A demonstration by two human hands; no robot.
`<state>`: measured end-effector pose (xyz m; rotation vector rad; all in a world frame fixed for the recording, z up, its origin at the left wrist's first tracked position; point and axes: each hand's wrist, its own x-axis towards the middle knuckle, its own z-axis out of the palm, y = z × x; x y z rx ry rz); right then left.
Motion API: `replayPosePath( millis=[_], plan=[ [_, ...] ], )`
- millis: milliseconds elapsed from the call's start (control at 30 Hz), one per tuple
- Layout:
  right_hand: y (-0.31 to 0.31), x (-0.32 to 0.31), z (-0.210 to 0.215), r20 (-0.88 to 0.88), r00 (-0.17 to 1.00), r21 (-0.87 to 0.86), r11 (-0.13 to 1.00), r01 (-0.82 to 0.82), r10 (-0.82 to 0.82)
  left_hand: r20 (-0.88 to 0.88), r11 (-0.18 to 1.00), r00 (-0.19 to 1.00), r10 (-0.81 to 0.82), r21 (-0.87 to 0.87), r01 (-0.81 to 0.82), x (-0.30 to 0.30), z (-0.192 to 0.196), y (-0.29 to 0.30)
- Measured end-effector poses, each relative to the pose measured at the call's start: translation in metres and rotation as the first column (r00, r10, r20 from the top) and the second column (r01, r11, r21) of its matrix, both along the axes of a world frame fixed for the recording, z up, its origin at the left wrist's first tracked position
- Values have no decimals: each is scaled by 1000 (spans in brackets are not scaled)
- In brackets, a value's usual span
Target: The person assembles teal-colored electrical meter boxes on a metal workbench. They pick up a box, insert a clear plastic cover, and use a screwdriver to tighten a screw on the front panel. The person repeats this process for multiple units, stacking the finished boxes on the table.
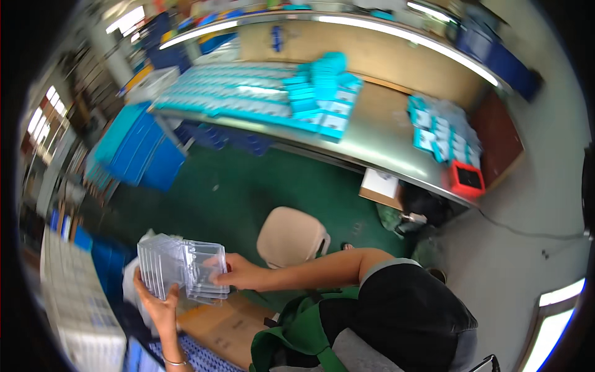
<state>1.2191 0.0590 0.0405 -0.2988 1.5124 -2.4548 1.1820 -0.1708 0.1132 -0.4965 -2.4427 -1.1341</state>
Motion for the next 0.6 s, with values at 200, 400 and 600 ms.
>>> replayPosePath(
  millis=[200, 400, 600],
  plan=[
    [276, 20, -41, 194, 851, 33, 870, 491, -488, 403, 714, 748, -528, 688, 133, -49, -84, 243],
    [590, 64, -118, 340, 166, 289, 271, 918, -926, 602, 633, 282, -747, 774, 26, -11, -117, 449],
    [808, 115, -146, 513, -218, -2, -255, 967, -830, 714, 714, 60, -698, 686, 142, -28, -126, 565]
  ],
)
